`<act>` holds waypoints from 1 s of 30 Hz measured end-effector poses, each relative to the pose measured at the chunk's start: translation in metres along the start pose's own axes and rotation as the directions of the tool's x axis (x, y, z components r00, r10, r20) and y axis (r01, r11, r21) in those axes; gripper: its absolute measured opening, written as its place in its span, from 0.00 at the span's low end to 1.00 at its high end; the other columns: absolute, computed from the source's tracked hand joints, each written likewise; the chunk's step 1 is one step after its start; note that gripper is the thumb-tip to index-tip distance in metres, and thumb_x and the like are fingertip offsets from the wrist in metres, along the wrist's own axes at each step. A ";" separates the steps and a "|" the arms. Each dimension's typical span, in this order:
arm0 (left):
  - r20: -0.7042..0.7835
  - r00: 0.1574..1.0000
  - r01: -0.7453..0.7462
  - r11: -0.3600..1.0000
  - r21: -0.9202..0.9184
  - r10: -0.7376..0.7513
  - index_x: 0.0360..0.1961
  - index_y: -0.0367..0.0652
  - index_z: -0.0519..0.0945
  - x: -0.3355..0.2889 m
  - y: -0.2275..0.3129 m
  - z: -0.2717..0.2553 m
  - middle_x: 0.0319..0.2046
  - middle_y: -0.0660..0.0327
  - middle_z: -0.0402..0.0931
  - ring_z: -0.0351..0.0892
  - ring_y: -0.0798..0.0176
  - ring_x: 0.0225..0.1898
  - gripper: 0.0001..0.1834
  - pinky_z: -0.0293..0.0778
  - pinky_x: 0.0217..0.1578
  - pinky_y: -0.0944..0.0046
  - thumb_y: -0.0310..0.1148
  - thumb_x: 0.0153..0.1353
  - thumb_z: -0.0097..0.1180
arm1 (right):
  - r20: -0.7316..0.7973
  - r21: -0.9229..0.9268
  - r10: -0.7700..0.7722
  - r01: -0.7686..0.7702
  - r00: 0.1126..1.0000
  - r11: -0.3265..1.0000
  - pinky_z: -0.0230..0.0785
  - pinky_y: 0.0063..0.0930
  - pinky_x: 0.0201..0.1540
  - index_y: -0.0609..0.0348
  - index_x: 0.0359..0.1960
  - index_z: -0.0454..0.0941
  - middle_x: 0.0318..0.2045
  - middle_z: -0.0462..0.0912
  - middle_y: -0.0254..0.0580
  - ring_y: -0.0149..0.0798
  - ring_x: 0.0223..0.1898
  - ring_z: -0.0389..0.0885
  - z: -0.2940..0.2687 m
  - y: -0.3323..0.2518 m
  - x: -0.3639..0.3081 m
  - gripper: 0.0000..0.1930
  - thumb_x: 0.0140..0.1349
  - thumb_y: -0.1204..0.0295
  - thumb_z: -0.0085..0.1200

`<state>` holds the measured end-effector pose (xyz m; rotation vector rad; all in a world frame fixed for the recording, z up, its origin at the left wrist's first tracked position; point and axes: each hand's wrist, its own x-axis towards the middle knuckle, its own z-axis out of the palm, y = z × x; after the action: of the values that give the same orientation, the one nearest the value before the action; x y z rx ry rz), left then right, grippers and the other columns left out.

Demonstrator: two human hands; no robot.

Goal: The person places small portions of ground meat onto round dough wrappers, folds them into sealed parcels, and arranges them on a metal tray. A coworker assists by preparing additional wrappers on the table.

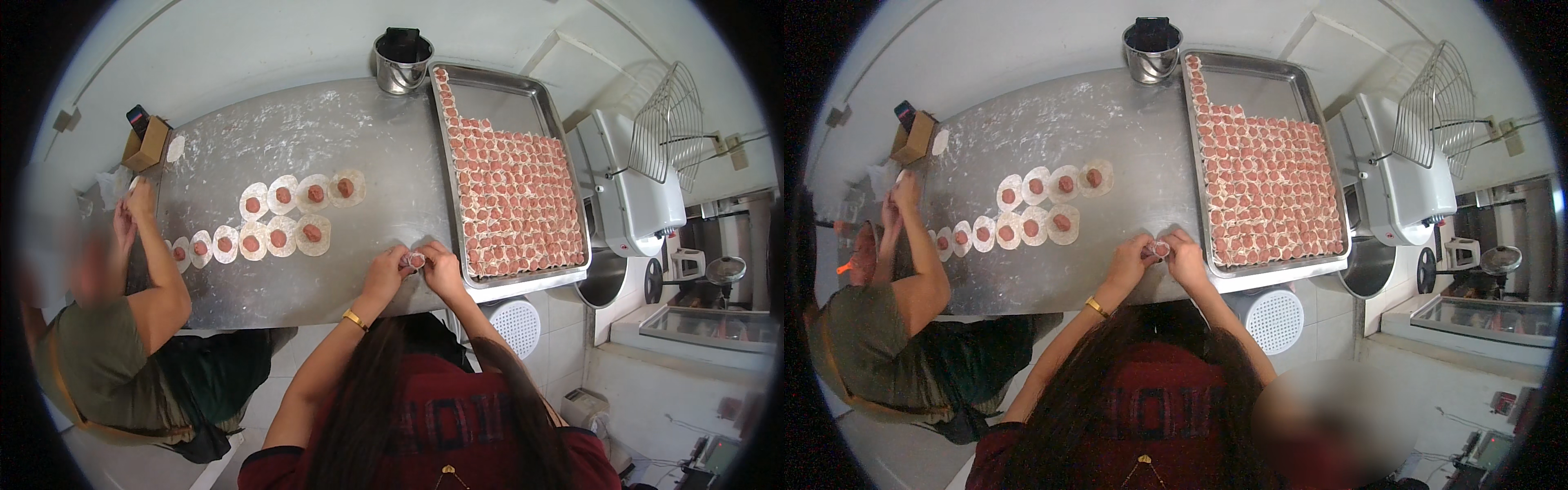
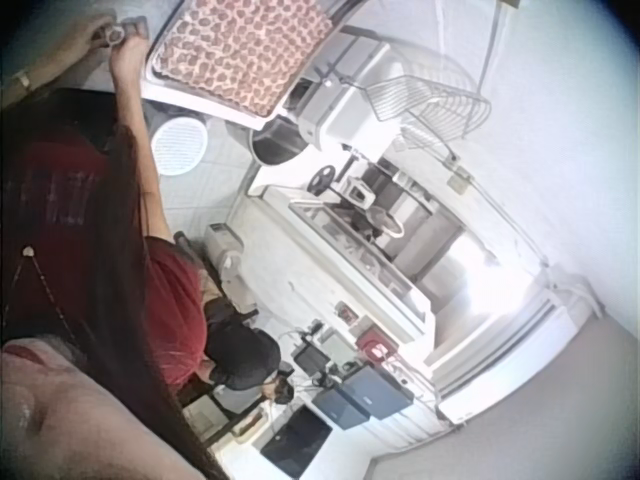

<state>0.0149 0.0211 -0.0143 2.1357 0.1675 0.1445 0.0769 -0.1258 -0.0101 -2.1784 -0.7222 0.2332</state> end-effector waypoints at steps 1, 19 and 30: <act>0.004 1.000 0.004 1.000 -0.018 -0.004 0.35 0.39 0.73 0.001 -0.003 0.003 0.29 0.52 0.77 0.80 0.53 0.30 0.16 0.74 0.31 0.60 0.26 0.45 0.66 | -0.013 -0.004 -0.010 0.010 1.000 1.000 0.69 0.41 0.42 0.60 0.44 0.76 0.36 0.75 0.49 0.56 0.40 0.75 -0.001 0.000 0.000 0.23 0.41 0.86 0.51; -0.663 0.651 0.705 0.618 0.348 -0.370 0.35 0.38 0.81 0.030 -0.123 -0.250 0.37 0.44 0.77 0.77 0.43 0.41 0.13 0.72 0.42 0.52 0.32 0.48 0.59 | 0.008 -0.112 -0.101 0.102 0.995 0.989 0.71 0.38 0.42 0.59 0.39 0.78 0.37 0.76 0.48 0.51 0.39 0.76 0.004 -0.013 -0.004 0.18 0.44 0.87 0.48; -0.385 0.704 0.516 0.803 -0.299 -0.596 0.28 0.40 0.78 0.040 -0.224 -0.274 0.25 0.60 0.78 0.77 0.58 0.25 0.07 0.73 0.30 0.60 0.30 0.47 0.58 | -0.159 0.310 0.165 -0.110 0.973 0.944 0.71 0.27 0.43 0.56 0.42 0.79 0.39 0.79 0.43 0.38 0.41 0.79 -0.102 0.023 0.076 0.17 0.48 0.81 0.58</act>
<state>-0.0062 0.3744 -0.0536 1.7510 1.0470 0.2960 0.1887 -0.1605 0.0447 -1.9299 -0.4014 0.1974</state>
